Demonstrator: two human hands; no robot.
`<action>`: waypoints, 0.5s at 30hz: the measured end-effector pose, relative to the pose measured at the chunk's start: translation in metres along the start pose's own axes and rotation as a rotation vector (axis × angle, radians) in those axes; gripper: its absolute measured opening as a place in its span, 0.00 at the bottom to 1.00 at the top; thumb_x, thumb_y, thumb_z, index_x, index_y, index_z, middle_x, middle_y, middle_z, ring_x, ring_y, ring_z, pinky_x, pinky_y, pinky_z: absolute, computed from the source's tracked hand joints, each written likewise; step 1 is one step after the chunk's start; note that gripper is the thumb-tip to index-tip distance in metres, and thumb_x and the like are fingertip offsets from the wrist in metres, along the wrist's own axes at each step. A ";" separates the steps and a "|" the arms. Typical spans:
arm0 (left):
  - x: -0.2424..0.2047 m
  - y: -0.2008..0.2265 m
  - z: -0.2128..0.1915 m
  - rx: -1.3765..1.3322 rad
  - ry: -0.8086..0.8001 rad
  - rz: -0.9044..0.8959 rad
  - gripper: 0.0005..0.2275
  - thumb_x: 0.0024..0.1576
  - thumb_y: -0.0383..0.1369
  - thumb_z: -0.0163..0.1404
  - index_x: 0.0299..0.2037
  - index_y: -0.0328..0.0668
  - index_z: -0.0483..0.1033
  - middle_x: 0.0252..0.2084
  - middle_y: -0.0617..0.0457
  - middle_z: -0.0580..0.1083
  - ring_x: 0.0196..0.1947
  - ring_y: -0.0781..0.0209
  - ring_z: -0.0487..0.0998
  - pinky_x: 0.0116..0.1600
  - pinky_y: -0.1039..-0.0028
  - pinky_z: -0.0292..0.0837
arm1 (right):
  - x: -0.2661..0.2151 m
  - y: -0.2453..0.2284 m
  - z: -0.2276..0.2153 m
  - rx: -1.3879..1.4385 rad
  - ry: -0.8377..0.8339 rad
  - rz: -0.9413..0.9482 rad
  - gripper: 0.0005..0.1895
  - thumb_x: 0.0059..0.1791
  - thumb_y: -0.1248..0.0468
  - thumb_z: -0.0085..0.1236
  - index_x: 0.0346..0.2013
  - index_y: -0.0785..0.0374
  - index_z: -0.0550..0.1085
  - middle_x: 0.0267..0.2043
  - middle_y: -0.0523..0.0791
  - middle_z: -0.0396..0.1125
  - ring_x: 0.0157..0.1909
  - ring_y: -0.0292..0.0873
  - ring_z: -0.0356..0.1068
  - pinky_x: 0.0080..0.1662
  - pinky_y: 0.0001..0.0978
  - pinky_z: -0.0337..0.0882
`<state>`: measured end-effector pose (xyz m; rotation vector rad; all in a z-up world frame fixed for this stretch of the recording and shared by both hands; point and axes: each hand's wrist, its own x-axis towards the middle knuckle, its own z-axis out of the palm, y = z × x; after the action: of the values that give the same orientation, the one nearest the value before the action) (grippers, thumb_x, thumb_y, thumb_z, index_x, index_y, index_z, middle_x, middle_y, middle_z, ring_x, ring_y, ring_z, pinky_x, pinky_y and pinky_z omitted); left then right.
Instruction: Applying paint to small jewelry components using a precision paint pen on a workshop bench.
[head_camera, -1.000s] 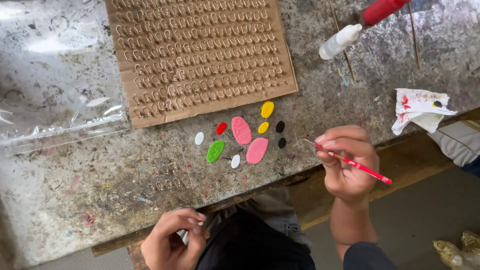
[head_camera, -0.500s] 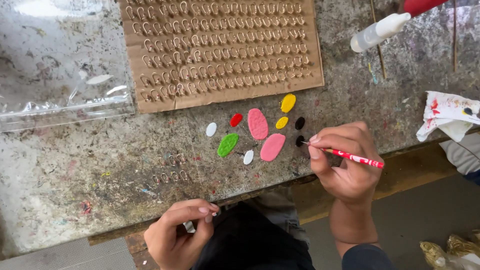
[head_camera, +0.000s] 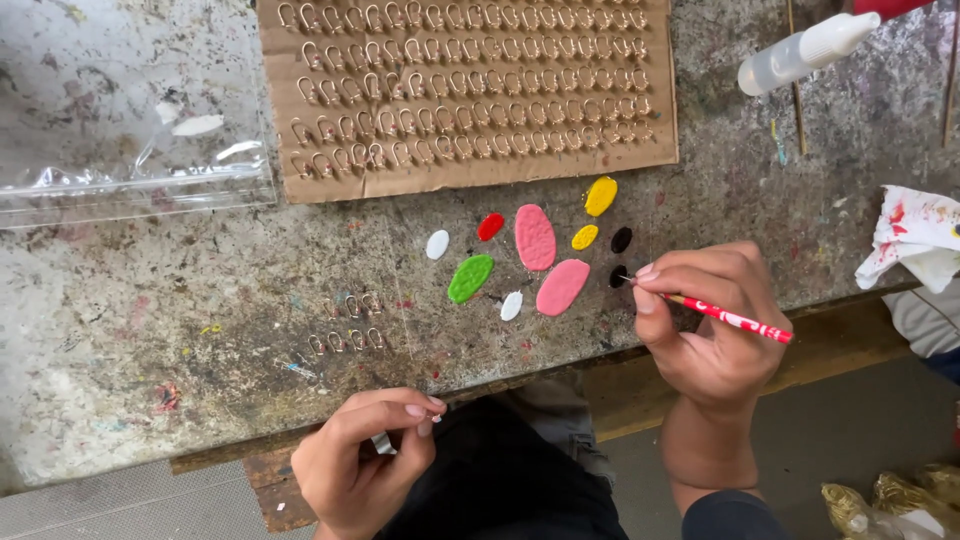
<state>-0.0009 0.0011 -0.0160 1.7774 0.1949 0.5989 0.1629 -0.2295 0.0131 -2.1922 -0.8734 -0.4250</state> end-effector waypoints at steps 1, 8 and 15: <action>0.000 0.000 -0.001 -0.009 -0.014 0.004 0.08 0.52 0.19 0.57 0.35 0.37 0.71 0.30 0.46 0.81 0.30 0.65 0.87 0.27 0.89 0.75 | 0.000 0.000 0.000 -0.002 0.004 -0.009 0.05 0.55 0.68 0.58 0.37 0.67 0.73 0.36 0.50 0.72 0.38 0.47 0.72 0.47 0.38 0.66; 0.000 -0.001 -0.002 0.004 0.017 0.039 0.07 0.54 0.18 0.55 0.36 0.37 0.71 0.30 0.46 0.80 0.31 0.62 0.87 0.33 0.86 0.80 | -0.008 0.005 0.005 0.055 0.068 -0.021 0.05 0.55 0.70 0.57 0.38 0.70 0.71 0.36 0.53 0.70 0.37 0.49 0.72 0.46 0.37 0.68; -0.002 -0.001 -0.005 -0.043 0.014 0.018 0.05 0.58 0.19 0.52 0.39 0.35 0.71 0.35 0.42 0.80 0.27 0.63 0.84 0.33 0.84 0.80 | -0.017 -0.011 0.011 0.258 0.266 0.138 0.09 0.53 0.67 0.59 0.37 0.68 0.67 0.35 0.54 0.64 0.33 0.46 0.68 0.39 0.31 0.72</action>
<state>-0.0050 0.0048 -0.0162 1.7353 0.1749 0.6241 0.1437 -0.2237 0.0019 -1.8925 -0.5932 -0.4943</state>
